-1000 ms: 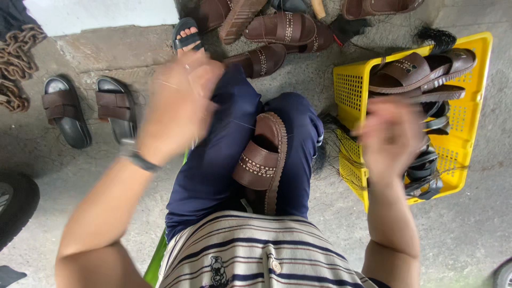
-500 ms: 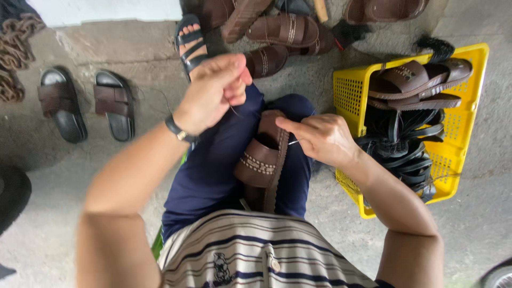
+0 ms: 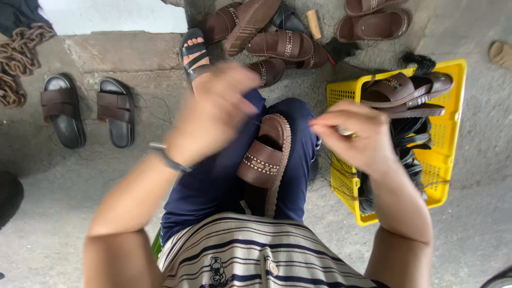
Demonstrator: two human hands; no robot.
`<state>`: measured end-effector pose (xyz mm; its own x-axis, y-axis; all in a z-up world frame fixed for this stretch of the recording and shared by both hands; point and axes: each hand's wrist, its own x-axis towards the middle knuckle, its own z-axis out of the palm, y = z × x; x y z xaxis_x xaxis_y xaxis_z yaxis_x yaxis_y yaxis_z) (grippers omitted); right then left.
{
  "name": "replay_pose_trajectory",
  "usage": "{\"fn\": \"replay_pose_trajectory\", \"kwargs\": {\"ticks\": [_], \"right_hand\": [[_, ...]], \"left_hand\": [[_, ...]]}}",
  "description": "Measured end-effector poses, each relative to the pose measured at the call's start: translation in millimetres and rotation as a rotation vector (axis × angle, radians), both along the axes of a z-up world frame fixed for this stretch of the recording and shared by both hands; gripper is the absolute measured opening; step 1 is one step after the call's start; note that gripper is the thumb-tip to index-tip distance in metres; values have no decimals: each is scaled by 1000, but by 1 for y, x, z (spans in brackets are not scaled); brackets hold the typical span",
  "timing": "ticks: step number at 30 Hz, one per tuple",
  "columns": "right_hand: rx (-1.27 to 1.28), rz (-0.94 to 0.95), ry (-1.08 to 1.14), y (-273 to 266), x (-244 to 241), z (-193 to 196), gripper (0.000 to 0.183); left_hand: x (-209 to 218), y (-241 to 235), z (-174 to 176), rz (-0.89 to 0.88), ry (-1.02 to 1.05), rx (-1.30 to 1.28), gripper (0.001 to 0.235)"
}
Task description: The person sits on a low stool and sews a brown leather sandal using a needle and thread. They hold the sandal on their lap and repeatedly push the needle through the sole and pull the thread tight. The person briefly reaches for a pair of scissors on a nearby table to cut the thread before continuing to sew.
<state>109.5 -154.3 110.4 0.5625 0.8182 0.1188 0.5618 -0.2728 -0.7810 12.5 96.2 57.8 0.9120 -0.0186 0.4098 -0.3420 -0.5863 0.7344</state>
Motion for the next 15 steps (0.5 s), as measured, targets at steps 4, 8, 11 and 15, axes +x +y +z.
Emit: {"fn": "replay_pose_trajectory", "kwargs": {"ticks": [4,8,11,15], "right_hand": [[76,96,-47,11,-15,-9,10],[-210,133,-191,-15,-18,-27,19],[-259,156,-232,-14,-16,-31,16],[-279,218,-234,-13,-9,-29,24]], "left_hand": [[-14,-63,-21,-377,382,-625,19],[-19,-45,-32,-195,325,-452,13],[-23,-53,-48,-93,325,-243,25],[-21,-67,-66,-11,212,5,42]]}}
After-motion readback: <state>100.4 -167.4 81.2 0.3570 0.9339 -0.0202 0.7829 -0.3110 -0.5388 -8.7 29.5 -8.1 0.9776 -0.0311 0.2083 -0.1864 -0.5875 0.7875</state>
